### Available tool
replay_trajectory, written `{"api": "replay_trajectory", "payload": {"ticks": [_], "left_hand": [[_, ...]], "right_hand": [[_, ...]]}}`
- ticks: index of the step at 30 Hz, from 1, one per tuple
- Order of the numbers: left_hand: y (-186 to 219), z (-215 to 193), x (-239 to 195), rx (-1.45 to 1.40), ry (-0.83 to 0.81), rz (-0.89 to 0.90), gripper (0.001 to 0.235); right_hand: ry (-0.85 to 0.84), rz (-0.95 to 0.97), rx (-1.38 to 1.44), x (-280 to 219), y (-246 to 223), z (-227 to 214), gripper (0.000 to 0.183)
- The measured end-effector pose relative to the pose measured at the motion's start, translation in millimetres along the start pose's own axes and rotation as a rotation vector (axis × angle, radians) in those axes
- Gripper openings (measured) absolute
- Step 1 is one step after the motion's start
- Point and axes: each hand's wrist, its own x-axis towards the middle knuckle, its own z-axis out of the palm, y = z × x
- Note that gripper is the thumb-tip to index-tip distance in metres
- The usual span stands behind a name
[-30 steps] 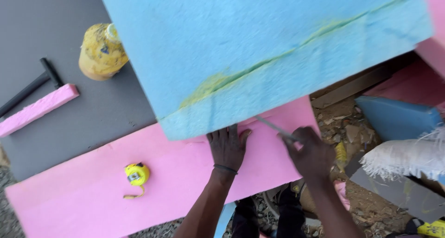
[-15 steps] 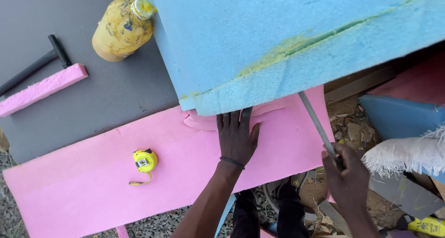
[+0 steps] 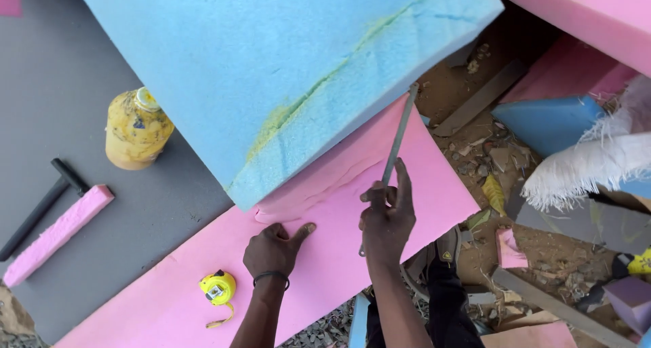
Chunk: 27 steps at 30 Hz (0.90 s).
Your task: The person cuts a pink foam sheet using a long metal blade, first trimming the edge and then cutting a strip from the main piece. They also handle a blue foam block and a yellow tape measure during the process.
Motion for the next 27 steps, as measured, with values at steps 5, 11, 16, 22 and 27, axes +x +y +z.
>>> {"api": "replay_trajectory", "payload": {"ticks": [5,11,16,22,27], "left_hand": [[7.9,-14.9,11.1,0.05,-0.143,-0.031,0.092],[12.6,-17.6,13.8,0.062,-0.146,-0.035,0.092],[25.0,-30.5,18.7,0.066,-0.206,-0.072,0.087],[31.5,-36.2,16.0,0.107,-0.261,-0.107,0.086],[17.6,-15.1,25.8,0.128,-0.265,-0.108,0.093]], "right_hand": [[-0.003,0.097,-0.021,-9.2,-8.2,6.1,0.069],[-0.09,0.12,-0.14,2.7,-12.9,-11.1,0.07],[-0.06,-0.149,-0.166,15.7,-8.6,1.9,0.062],[0.037,-0.263,-0.184,54.8,-4.6,19.5,0.068],[0.031,-0.169,-0.282,89.4,-16.2,34.6,0.064]]}}
